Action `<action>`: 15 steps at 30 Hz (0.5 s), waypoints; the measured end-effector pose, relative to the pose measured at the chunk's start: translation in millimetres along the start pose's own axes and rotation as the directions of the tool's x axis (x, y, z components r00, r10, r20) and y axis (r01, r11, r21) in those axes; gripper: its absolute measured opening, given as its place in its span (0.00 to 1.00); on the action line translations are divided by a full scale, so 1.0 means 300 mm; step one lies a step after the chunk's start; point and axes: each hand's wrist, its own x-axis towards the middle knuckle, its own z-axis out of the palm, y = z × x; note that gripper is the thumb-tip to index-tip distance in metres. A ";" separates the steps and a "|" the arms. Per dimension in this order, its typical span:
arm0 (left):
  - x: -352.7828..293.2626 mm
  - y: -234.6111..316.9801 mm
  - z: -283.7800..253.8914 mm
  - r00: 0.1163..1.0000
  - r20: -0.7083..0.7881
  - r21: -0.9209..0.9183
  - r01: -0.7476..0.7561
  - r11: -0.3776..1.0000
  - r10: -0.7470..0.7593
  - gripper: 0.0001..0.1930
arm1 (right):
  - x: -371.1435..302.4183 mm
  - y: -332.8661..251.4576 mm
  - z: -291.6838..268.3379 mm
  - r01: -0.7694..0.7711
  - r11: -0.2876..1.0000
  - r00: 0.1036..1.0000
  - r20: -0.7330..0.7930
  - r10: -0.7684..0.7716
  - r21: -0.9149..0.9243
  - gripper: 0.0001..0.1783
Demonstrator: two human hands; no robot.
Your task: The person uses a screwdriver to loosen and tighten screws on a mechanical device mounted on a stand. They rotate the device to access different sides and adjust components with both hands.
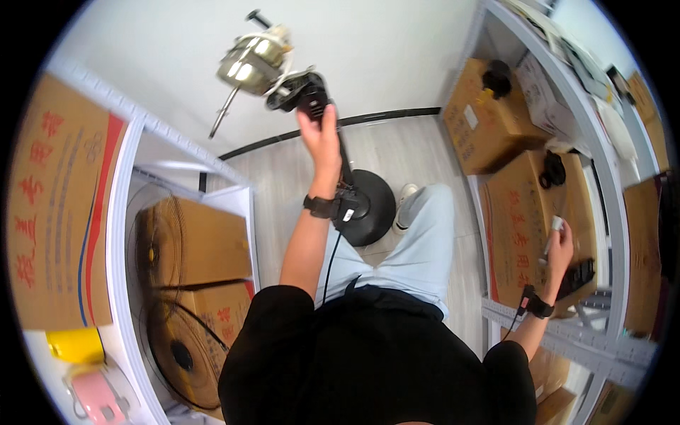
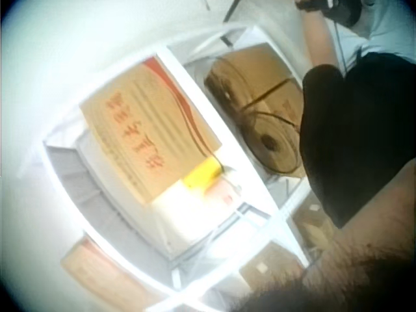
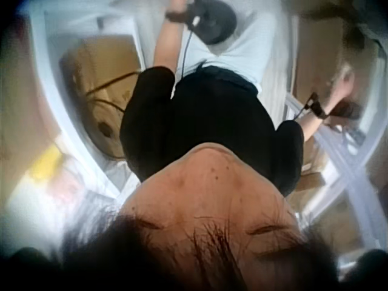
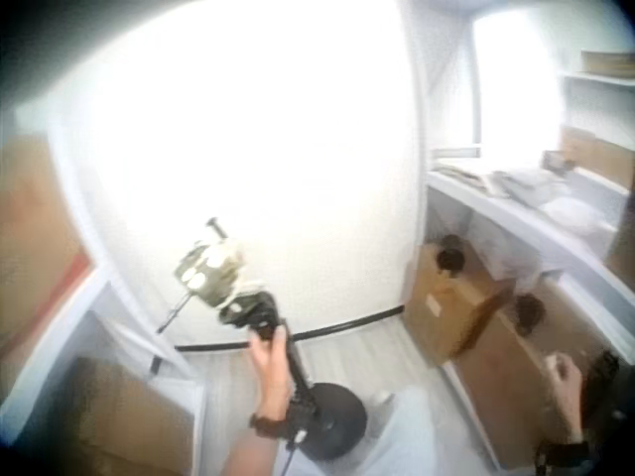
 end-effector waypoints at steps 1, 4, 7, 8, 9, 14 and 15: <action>-0.005 0.011 -0.003 1.000 0.024 -0.001 0.020 1.000 -0.020 0.22 | -0.031 -0.115 0.090 0.110 0.978 0.981 0.137 -0.135 0.176 0.24; -0.016 0.072 -0.012 0.995 0.089 -0.064 0.039 0.997 -0.033 0.22 | -0.198 -0.564 0.304 0.109 0.886 0.804 0.484 -0.346 0.452 0.28; -0.023 0.083 -0.059 1.000 0.016 -0.076 0.007 0.997 -0.006 0.19 | -0.286 -0.762 0.491 0.174 0.806 0.553 0.621 -0.556 0.566 0.30; -0.013 0.079 -0.083 0.999 0.022 -0.065 -0.044 0.997 0.046 0.18 | -0.304 -0.805 0.540 0.190 0.752 0.480 0.609 -0.632 0.631 0.29; -0.012 0.078 -0.089 0.997 0.026 -0.069 -0.070 0.995 0.072 0.18 | -0.332 -0.850 0.586 0.179 0.721 0.471 0.585 -0.660 0.669 0.29; -0.013 0.141 -0.079 0.985 0.159 -0.068 -0.055 0.996 0.066 0.27 | -0.383 -0.947 0.694 0.142 0.710 0.423 0.606 -0.674 0.690 0.28; -0.010 0.166 -0.061 0.981 0.191 -0.097 -0.023 0.995 0.041 0.29 | -0.390 -0.958 0.709 0.135 0.711 0.432 0.604 -0.669 0.691 0.28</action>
